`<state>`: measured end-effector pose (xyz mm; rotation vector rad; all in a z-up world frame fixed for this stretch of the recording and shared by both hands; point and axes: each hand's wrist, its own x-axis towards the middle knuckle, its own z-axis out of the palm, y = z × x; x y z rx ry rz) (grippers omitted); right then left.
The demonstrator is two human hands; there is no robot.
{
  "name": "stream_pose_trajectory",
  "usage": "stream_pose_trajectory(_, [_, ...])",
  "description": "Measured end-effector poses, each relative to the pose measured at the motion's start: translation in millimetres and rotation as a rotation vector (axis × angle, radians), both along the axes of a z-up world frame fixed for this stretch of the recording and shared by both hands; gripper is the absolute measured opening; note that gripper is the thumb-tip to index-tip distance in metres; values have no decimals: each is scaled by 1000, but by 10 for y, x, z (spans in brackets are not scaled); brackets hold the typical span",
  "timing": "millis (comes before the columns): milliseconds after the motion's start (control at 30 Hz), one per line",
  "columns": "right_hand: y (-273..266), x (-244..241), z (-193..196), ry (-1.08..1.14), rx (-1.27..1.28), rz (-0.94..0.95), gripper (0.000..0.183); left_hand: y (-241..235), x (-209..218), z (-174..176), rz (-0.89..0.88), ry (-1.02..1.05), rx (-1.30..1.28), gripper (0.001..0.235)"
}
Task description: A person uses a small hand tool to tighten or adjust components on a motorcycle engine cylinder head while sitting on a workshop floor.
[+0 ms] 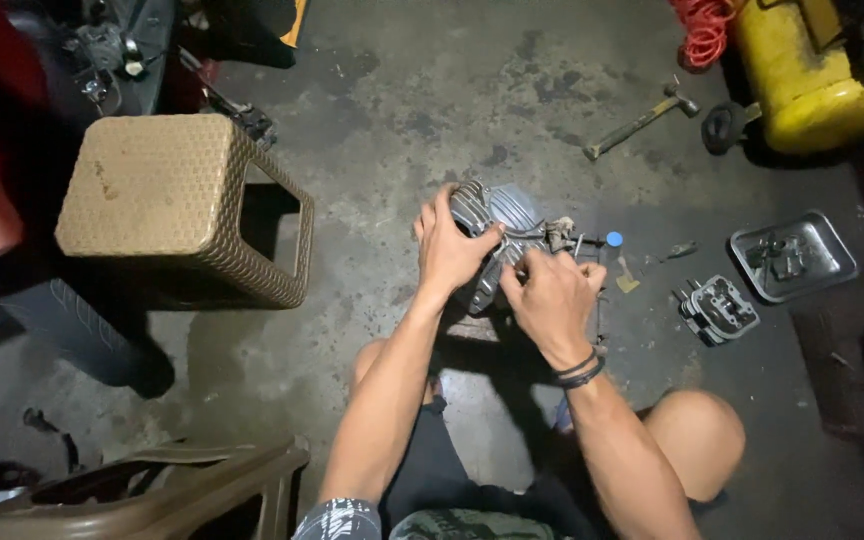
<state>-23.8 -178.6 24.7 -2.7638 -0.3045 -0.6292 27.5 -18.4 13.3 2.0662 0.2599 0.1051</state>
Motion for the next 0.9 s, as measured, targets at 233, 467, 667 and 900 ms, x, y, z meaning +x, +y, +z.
stream_pose_trajectory(233, [66,6,39,-48,-64,17,19,-5,14,-22,2,-9,-27,98])
stream_pose_trajectory(467, [34,11,205,268,-210,55,18,-11,4,15,12,8,-31,98])
stream_pose_trajectory(667, [-87,-56,141,290,-141,74,23,-9,5,13,9,16,-33,97])
stream_pose_trajectory(900, [-61,-259,299,218,166,98,19,1,12,19,-3,10,-43,95])
